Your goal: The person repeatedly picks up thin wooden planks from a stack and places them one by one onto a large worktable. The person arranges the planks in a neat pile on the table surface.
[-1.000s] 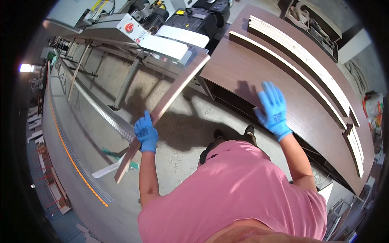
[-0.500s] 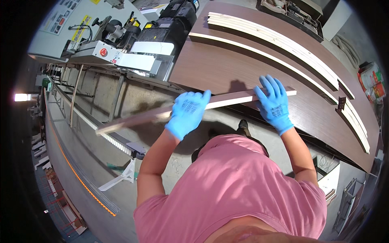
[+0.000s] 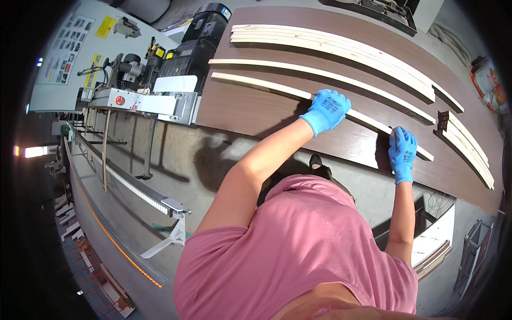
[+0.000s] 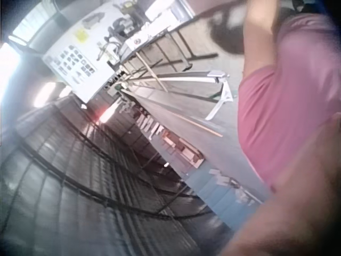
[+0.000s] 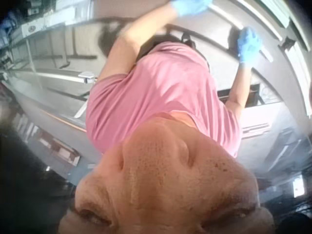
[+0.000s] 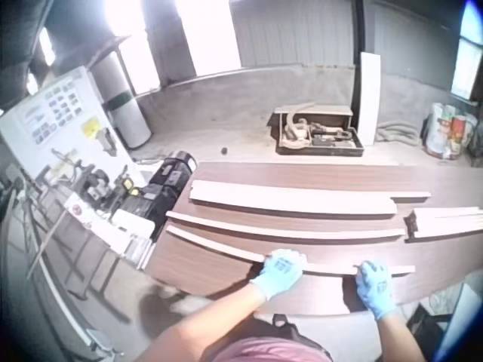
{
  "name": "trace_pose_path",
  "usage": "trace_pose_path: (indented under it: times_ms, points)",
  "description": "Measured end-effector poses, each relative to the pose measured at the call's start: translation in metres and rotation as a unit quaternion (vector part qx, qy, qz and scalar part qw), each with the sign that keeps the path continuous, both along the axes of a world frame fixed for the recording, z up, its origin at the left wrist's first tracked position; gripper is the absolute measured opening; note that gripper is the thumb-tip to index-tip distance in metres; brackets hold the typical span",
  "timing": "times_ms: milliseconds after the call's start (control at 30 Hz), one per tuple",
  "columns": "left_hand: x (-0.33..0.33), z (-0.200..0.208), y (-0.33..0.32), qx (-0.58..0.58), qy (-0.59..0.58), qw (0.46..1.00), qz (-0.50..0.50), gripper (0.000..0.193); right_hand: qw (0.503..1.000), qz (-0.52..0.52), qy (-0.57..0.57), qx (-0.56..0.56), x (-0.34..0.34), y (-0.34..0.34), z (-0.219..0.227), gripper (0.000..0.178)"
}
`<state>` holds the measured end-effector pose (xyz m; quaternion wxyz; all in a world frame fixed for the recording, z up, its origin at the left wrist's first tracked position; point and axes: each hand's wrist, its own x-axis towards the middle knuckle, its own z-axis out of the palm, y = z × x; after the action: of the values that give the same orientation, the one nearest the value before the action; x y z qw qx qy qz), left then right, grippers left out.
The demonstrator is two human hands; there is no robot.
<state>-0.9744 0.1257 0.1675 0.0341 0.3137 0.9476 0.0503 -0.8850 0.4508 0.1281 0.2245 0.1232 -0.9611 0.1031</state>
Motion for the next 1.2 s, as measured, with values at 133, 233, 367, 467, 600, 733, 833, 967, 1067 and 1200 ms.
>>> trace_pose_path:
  times_ms: [133, 233, 367, 467, 600, 733, 833, 967, 1067, 1200]
  points:
    - [-0.01, -0.012, -0.002, 0.071, 0.175, 0.982, 0.02, 0.03, 1.0, -0.006, 0.027, -0.011, -0.013, 0.021, -0.017, 0.026]
    - [-0.006, -0.031, -0.025, 0.145, 0.245, 0.957, 0.058, 0.047, 0.998, 0.012, 0.059, 0.0, -0.024, 0.016, -0.015, 0.028]
    - [-0.015, -0.044, -0.041, 0.152, 0.254, 0.953, 0.071, 0.05, 0.999, 0.007, 0.024, 0.027, -0.038, -0.004, 0.001, 0.026]
    - [-0.024, -0.044, -0.05, 0.161, 0.274, 0.944, 0.089, 0.05, 0.996, 0.018, 0.069, 0.058, -0.053, -0.019, 0.013, 0.024]
    - [-0.035, -0.034, -0.062, 0.166, 0.248, 0.947, 0.122, 0.098, 0.996, 0.052, 0.047, 0.061, -0.068, -0.031, 0.031, 0.053]
    - [-0.048, -0.019, -0.073, 0.11, 0.204, 0.966, 0.117, 0.104, 0.995, 0.095, 0.006, 0.033, -0.093, -0.046, 0.044, 0.08]
    - [-0.065, -0.019, -0.082, 0.008, 0.064, 0.992, 0.111, 0.098, 0.992, 0.098, -0.072, 0.045, -0.115, -0.059, 0.031, 0.079]
    - [-0.073, -0.017, -0.079, 0.021, 0.066, 0.99, 0.125, 0.07, 0.988, 0.099, -0.107, 0.05, -0.128, -0.068, 0.02, 0.059]
    - [-0.074, -0.017, -0.074, 0.016, 0.082, 0.987, 0.134, 0.067, 0.987, 0.11, -0.109, 0.047, -0.13, -0.064, 0.016, 0.061]
    - [-0.072, -0.009, -0.069, -0.007, 0.062, 0.985, 0.16, 0.065, 0.983, 0.134, -0.12, 0.047, -0.134, -0.057, 0.016, 0.066]
